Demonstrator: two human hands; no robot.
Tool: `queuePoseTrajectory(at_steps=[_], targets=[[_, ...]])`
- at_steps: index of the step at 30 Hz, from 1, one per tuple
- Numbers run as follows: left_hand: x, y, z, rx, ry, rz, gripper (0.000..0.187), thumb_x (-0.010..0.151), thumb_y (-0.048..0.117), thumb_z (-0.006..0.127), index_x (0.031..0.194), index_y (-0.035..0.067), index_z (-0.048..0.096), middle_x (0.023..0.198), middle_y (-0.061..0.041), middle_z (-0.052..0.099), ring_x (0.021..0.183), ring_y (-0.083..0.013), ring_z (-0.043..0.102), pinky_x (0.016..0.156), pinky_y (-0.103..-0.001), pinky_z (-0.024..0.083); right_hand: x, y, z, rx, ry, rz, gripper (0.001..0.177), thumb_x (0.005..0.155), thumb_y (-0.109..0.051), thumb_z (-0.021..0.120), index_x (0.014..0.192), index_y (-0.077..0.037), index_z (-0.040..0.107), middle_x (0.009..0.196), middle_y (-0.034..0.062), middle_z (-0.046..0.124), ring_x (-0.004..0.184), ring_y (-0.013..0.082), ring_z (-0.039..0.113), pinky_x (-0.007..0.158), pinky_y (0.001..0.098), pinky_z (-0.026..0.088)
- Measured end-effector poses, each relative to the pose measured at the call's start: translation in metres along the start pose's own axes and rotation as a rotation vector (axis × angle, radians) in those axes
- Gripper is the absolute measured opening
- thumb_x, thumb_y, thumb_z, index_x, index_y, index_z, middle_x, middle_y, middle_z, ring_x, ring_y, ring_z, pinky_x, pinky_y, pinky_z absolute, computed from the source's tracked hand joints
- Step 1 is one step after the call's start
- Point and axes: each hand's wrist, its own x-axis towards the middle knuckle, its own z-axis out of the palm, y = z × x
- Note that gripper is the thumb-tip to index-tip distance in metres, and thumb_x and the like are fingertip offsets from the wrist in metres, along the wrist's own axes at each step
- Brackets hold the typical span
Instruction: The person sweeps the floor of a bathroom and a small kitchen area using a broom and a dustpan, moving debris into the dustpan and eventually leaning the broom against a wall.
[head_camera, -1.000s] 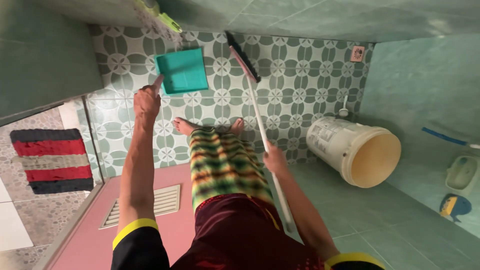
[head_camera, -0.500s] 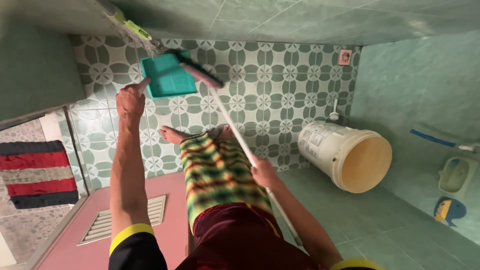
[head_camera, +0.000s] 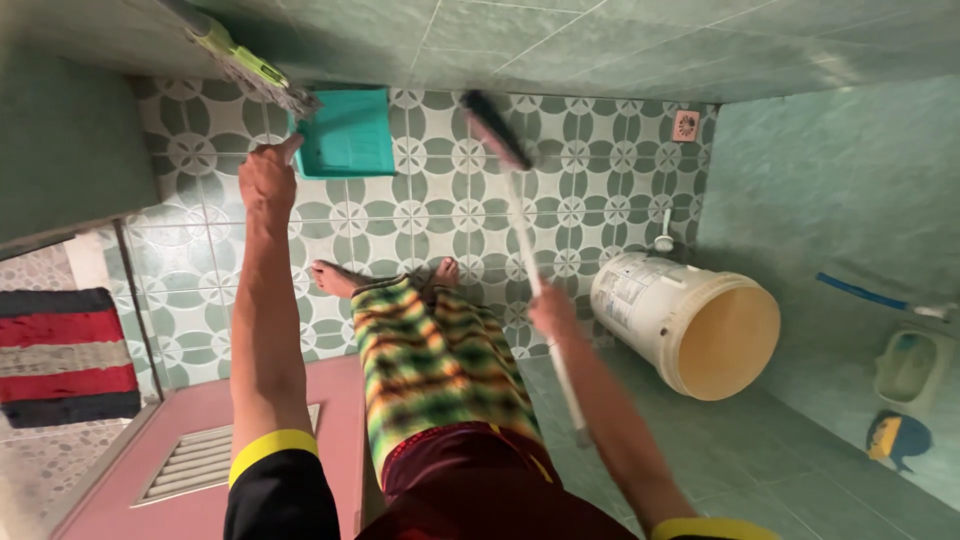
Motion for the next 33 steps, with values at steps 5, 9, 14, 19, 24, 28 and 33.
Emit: queuePoseTrajectory(at_steps=[5,9,14,19,24,28,33], targets=[[-0.002,0.001,0.019,0.028,0.045,-0.042,0.067,0.083,-0.007,0.06,0.137,0.031,0.069,0.107,-0.02,0.072,0.093,-0.0375,0.071,0.079,-0.045,0.057,-0.051,-0.071,0.039,-0.087,-0.046,-0.279,0.063,0.085,-0.016,0.066,0.146,-0.019,0.054,0.094,0.0183,0.073,0.087,0.0403,0.069,0.078,0.0495,0.056],[-0.016,0.009,-0.008,0.028,-0.047,-0.096,0.071,0.086,-0.007,0.058,0.142,0.036,0.067,0.105,-0.021,0.071,0.091,-0.0382,0.07,0.079,-0.045,0.056,-0.098,-0.08,0.037,0.041,-0.061,-0.385,0.062,0.09,-0.015,0.062,0.151,-0.017,0.048,0.096,0.0211,0.072,0.087,0.0427,0.068,0.075,0.0521,0.055],[-0.028,0.001,-0.029,0.001,-0.076,-0.093,0.064,0.089,-0.006,0.056,0.134,0.037,0.073,0.104,-0.02,0.073,0.088,-0.0356,0.071,0.082,-0.043,0.057,-0.102,-0.033,0.018,-0.091,-0.035,-0.221,0.067,0.09,-0.015,0.063,0.154,-0.019,0.044,0.1,0.0219,0.07,0.088,0.0416,0.069,0.078,0.0523,0.056],[-0.046,-0.024,-0.005,0.041,-0.041,-0.099,0.05,0.094,-0.004,0.056,0.124,0.029,0.08,0.109,-0.017,0.074,0.094,-0.0352,0.072,0.084,-0.042,0.058,-0.04,-0.01,-0.009,-0.227,0.08,-0.15,0.067,0.085,-0.009,0.066,0.149,-0.01,0.048,0.099,0.0201,0.072,0.091,0.0405,0.07,0.078,0.0518,0.057],[-0.059,-0.024,0.033,0.031,0.014,-0.171,0.044,0.096,0.0,0.058,0.127,0.025,0.076,0.107,-0.019,0.072,0.092,-0.0382,0.071,0.08,-0.045,0.057,-0.032,-0.047,0.005,-0.045,-0.03,-0.097,0.055,0.088,-0.01,0.063,0.142,-0.017,0.057,0.104,0.0176,0.073,0.095,0.0394,0.071,0.08,0.0499,0.058],[-0.069,-0.019,0.036,0.042,0.057,-0.186,0.056,0.09,-0.004,0.056,0.133,0.029,0.073,0.105,-0.02,0.072,0.09,-0.0394,0.071,0.078,-0.045,0.057,-0.055,-0.077,0.027,-0.175,-0.127,-0.287,0.051,0.092,-0.014,0.064,0.142,-0.018,0.057,0.106,0.0196,0.074,0.098,0.0412,0.069,0.085,0.0521,0.055],[-0.086,-0.016,0.004,0.009,-0.006,-0.175,0.072,0.086,-0.006,0.055,0.143,0.036,0.068,0.098,-0.021,0.07,0.086,-0.0403,0.07,0.075,-0.048,0.056,-0.115,-0.076,0.021,0.081,-0.129,-0.46,0.065,0.086,-0.009,0.063,0.149,-0.015,0.049,0.101,0.0235,0.071,0.089,0.0458,0.066,0.075,0.0555,0.052]])
